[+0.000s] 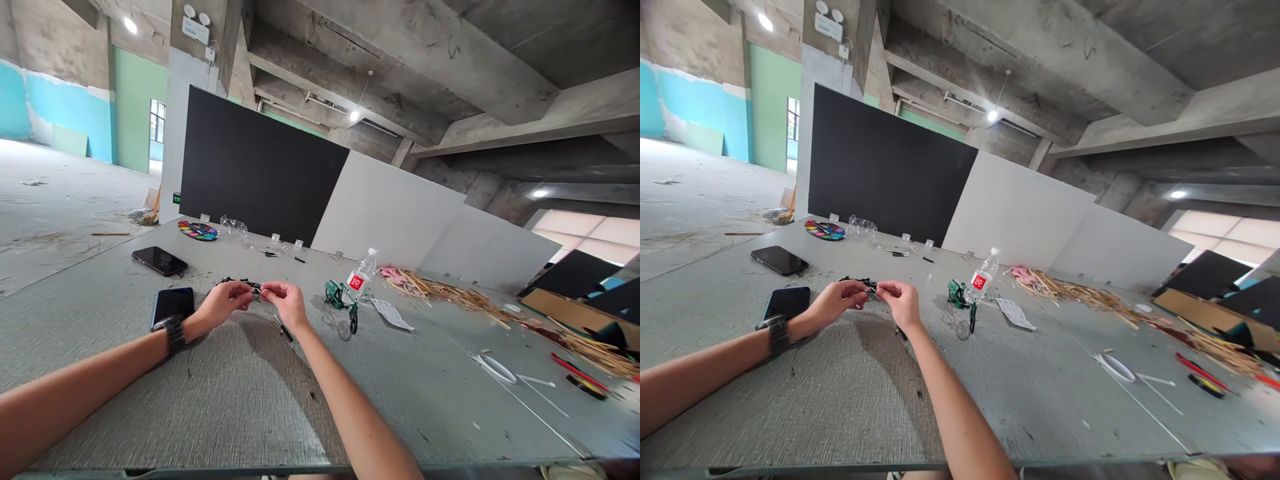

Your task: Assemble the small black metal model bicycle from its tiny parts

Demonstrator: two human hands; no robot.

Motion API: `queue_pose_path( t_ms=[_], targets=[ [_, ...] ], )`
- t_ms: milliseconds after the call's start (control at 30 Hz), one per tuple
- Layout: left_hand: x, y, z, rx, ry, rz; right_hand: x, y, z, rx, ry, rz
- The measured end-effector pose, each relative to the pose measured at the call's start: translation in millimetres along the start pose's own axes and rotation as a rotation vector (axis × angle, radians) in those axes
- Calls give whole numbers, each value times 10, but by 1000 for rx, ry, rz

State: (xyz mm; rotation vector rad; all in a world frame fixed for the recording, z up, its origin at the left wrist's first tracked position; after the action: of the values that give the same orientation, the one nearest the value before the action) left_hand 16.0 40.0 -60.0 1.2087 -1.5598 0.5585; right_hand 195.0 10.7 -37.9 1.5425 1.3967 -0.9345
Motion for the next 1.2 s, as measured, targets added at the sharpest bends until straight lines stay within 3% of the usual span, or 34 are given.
queue_pose_path(
  t_ms=[267, 600, 933, 1200],
  targets=[
    [-14, -19, 11, -15, -17, -3, 52, -69, 50, 57, -56, -47],
    [82, -31, 24, 8, 4, 70, 57, -84, 47, 15, -60, -47],
    [4, -42, 6, 23, 44, 139, 14, -74, 57, -29, 5, 141],
    [-47, -45, -18, 20, 31, 152, 90, -84, 40, 35, -82, -70]
  ],
)
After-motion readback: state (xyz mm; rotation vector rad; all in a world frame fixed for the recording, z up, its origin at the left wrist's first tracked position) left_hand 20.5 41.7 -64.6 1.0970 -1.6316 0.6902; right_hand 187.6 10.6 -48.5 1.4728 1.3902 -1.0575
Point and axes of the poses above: each hand's wrist, its own z-axis away from the middle knuckle, its own y-axis out of the back of the hand, x = y × z, the point moved 2 cm from there along -z, towards the middle knuckle
